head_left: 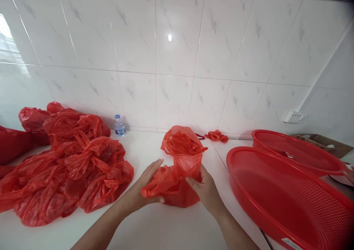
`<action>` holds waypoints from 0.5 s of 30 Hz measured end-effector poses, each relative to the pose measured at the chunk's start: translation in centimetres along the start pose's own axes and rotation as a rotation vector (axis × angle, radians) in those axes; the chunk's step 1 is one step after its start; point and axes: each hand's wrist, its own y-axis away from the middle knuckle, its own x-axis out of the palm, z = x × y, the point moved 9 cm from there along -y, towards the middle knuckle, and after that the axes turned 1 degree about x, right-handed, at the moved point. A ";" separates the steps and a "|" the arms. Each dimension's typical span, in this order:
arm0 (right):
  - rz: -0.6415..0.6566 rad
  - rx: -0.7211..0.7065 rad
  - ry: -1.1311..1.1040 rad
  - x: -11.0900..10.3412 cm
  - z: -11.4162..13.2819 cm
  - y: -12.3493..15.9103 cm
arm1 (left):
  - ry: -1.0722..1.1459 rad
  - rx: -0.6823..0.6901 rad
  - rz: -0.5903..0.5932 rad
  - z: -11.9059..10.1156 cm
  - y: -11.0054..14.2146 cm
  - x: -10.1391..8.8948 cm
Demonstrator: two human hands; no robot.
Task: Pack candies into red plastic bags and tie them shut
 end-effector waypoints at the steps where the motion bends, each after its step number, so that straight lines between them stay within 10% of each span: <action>1: 0.012 0.016 -0.019 0.1 -0.2 -0.3 | -0.017 0.019 0.060 -0.7 -0.5 0.7; 10: -0.105 0.050 -0.577 -3.8 0.4 -3.3 | 0.682 -0.105 -0.068 -1.1 -3.5 1.6; 15: 0.030 0.062 -0.603 -2.5 0.2 -5.7 | 0.974 -0.201 -0.146 0.3 -4.8 2.8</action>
